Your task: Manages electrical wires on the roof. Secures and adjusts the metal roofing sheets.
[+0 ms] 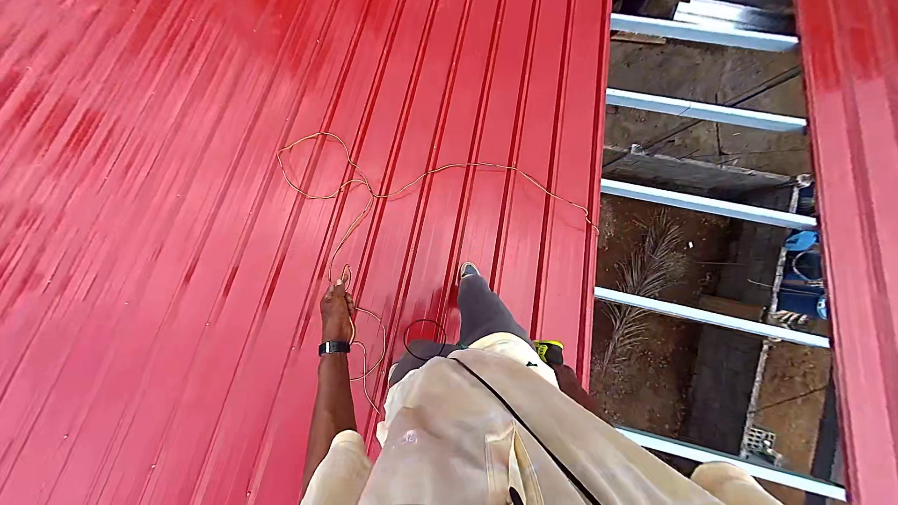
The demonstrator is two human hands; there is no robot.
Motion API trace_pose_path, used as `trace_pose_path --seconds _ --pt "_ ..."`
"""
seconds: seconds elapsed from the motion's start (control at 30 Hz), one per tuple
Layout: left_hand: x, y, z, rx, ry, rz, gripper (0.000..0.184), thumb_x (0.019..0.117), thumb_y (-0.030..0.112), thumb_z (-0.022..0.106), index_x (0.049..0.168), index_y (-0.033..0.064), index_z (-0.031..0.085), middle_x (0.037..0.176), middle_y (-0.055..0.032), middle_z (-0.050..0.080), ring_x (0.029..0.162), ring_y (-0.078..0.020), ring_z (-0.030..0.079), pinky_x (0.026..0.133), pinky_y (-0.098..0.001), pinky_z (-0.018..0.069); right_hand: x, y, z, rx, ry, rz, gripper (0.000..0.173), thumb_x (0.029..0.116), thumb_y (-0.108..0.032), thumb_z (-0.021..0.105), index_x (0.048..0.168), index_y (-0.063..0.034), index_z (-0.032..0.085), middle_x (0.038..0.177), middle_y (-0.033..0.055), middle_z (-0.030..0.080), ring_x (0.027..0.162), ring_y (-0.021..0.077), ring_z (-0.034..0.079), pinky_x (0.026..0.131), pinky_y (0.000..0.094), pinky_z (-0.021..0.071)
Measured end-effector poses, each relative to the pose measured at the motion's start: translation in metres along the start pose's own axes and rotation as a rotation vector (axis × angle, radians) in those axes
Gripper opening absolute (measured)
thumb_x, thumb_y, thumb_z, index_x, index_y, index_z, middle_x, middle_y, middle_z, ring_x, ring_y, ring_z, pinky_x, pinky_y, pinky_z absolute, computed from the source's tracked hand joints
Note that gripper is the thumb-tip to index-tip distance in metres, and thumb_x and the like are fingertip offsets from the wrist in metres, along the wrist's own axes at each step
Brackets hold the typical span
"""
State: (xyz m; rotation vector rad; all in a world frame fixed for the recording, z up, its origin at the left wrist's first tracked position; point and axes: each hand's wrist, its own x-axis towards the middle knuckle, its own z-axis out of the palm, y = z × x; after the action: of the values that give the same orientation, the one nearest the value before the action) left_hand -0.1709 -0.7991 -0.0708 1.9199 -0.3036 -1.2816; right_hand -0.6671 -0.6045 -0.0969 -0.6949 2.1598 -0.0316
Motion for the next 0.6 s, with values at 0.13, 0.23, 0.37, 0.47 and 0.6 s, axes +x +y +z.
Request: trace_pose_path --seconds 0.13,0.23,0.37,0.47,0.6 --pt "-0.007 0.041 0.120 0.087 -0.250 0.065 0.036 0.1108 0.026 0.045 0.139 0.0090 0.058 0.070 -0.0030 0.053 0.052 -0.0115 0.048 0.049 -0.0261 0.0447 0.122 -0.052 -0.047 0.264 -0.195 0.213 0.028 0.0975 -0.020 0.063 0.112 0.0030 0.062 0.087 0.0163 0.067 0.066 0.0263 0.065 0.061 0.0477 0.0569" --pt "-0.030 0.070 0.184 0.123 -0.461 0.111 0.037 0.1097 0.025 0.047 0.143 0.0120 0.058 0.074 -0.0033 0.057 0.057 -0.0115 0.050 0.054 -0.0268 0.0461 0.158 -0.125 -0.087 0.339 -0.188 0.115 0.031 0.0947 -0.018 0.065 0.118 0.0028 0.058 0.082 0.0148 0.066 0.057 0.0247 0.064 0.052 0.0454 0.0565" --pt "-0.062 0.088 0.232 0.112 -0.645 0.096 0.033 0.1084 0.022 0.049 0.135 0.0095 0.064 0.075 -0.0017 0.057 0.059 -0.0100 0.049 0.056 -0.0260 0.0443 0.187 -0.214 -0.117 0.333 -0.226 -0.005 0.078 0.0930 -0.016 0.067 0.154 -0.0077 0.019 0.095 0.0158 0.065 0.064 0.0245 0.067 0.054 0.0441 0.0590" --pt "-0.059 0.086 0.243 0.121 -0.622 0.108 0.031 0.1073 0.020 0.050 0.128 0.0060 0.068 0.079 -0.0023 0.059 0.061 -0.0104 0.050 0.058 -0.0268 0.0450 0.187 -0.276 -0.119 0.394 -0.285 -0.053 0.103 0.0939 -0.009 0.066 0.162 -0.0226 -0.010 0.094 0.0131 0.061 0.060 0.0211 0.064 0.049 0.0393 0.0567" --pt "-0.026 0.073 0.242 0.163 -0.615 0.080 0.030 0.1074 0.021 0.049 0.125 0.0060 0.068 0.088 -0.0031 0.065 0.064 -0.0094 0.052 0.060 -0.0263 0.0464 0.181 -0.331 -0.105 0.492 -0.342 -0.093 0.102 0.0949 -0.005 0.063 0.163 -0.0304 -0.009 0.097 0.0140 0.062 0.060 0.0225 0.063 0.048 0.0389 0.0560"
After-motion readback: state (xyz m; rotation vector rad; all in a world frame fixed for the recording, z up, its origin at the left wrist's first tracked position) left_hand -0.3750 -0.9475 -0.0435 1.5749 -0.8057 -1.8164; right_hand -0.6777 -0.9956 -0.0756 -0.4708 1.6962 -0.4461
